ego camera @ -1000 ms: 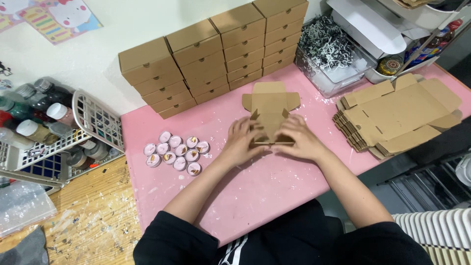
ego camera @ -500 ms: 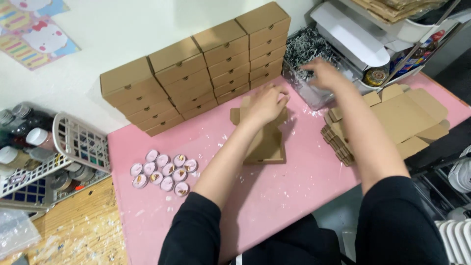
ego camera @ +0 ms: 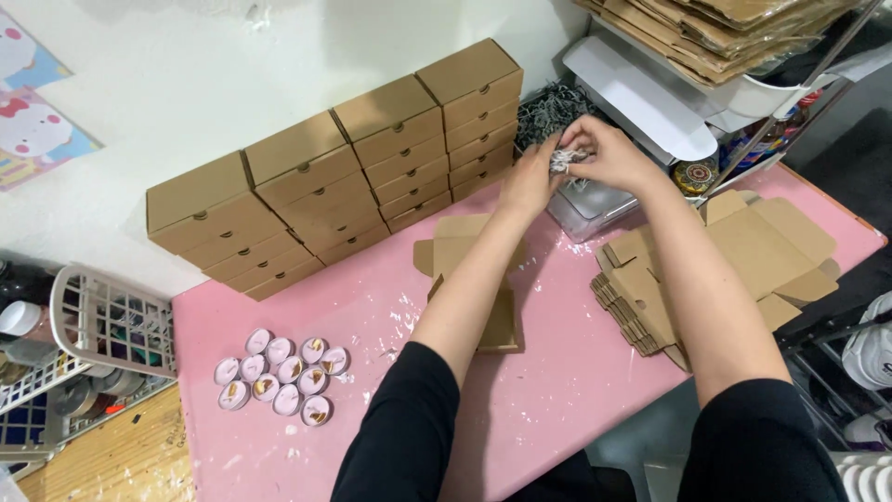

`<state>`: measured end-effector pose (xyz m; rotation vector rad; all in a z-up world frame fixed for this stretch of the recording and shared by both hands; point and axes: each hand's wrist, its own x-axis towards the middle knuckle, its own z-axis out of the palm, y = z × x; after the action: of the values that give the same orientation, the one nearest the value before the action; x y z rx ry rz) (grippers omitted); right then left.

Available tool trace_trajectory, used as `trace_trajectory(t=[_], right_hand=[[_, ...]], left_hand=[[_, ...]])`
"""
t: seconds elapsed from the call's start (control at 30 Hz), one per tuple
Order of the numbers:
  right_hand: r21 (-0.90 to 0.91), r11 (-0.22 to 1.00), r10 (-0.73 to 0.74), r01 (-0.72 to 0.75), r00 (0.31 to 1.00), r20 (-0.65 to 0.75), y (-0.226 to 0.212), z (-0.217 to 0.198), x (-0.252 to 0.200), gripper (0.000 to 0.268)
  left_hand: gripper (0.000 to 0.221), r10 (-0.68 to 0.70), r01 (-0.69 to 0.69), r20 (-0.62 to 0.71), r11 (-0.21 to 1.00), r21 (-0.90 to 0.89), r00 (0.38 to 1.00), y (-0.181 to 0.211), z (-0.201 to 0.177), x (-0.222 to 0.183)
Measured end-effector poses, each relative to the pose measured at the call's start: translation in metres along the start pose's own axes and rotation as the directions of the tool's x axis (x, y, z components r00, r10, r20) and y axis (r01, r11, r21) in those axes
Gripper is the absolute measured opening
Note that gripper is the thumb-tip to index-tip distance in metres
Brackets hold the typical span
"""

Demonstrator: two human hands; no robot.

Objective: Assembling small cardboard boxes, filling them with shredded paper, and placing small pink candles inside before closing them.

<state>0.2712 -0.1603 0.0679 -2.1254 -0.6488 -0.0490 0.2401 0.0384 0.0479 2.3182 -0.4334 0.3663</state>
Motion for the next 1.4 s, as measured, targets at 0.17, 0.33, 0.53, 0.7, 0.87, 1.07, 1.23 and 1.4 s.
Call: trace_trajectory(t=[0.17, 0.33, 0.53, 0.7, 0.87, 1.07, 1.23, 1.4], right_hand=[[0.013, 0.999, -0.041, 0.041, 0.998, 0.049, -0.023, -0.013, -0.017, 0.079], [-0.430, 0.902, 0.084, -0.031, 0.991, 0.105, 0.068, 0.007, -0.009, 0.064], [-0.636, 0.733, 0.296, -0.241, 0.955, -0.021, 0.094, 0.011, -0.005, 0.033], [-0.652, 0.689, 0.302, -0.316, 0.943, -0.138, 0.095, 0.005, -0.001, 0.052], [-0.669, 0.702, 0.270, -0.243, 0.961, -0.066, -0.057, -0.005, -0.024, 0.083], [-0.401, 0.814, -0.403, 0.420, 0.906, 0.131, -0.127, 0.071, -0.042, 0.114], [-0.052, 0.984, 0.177, -0.171, 0.972, 0.152, -0.050, 0.086, -0.013, 0.033], [0.071, 0.997, 0.025, 0.016, 0.843, -0.537, 0.127, 0.030, 0.039, 0.025]], left_hand=[[0.032, -0.042, 0.027, -0.085, 0.986, -0.164, 0.995, -0.020, 0.035, 0.009], [0.026, -0.054, 0.016, -0.076, 0.905, -0.426, 0.996, -0.021, 0.027, -0.001], [0.028, -0.152, 0.213, 0.150, 0.729, -0.650, 0.977, -0.024, -0.027, -0.024], [0.025, 0.101, -0.057, 0.028, 0.744, -0.666, 0.994, -0.039, -0.096, -0.063], [0.022, 0.098, -0.051, 0.044, 0.793, -0.606, 0.994, -0.027, -0.144, -0.101], [0.022, 0.102, -0.062, 0.029, 0.782, -0.621, 0.994, -0.015, -0.136, -0.119], [0.028, 0.091, -0.069, -0.002, 0.733, -0.677, 0.996, -0.007, -0.143, -0.135], [0.034, 0.103, -0.073, 0.011, 0.775, -0.627, 0.995, -0.018, -0.171, -0.169]])
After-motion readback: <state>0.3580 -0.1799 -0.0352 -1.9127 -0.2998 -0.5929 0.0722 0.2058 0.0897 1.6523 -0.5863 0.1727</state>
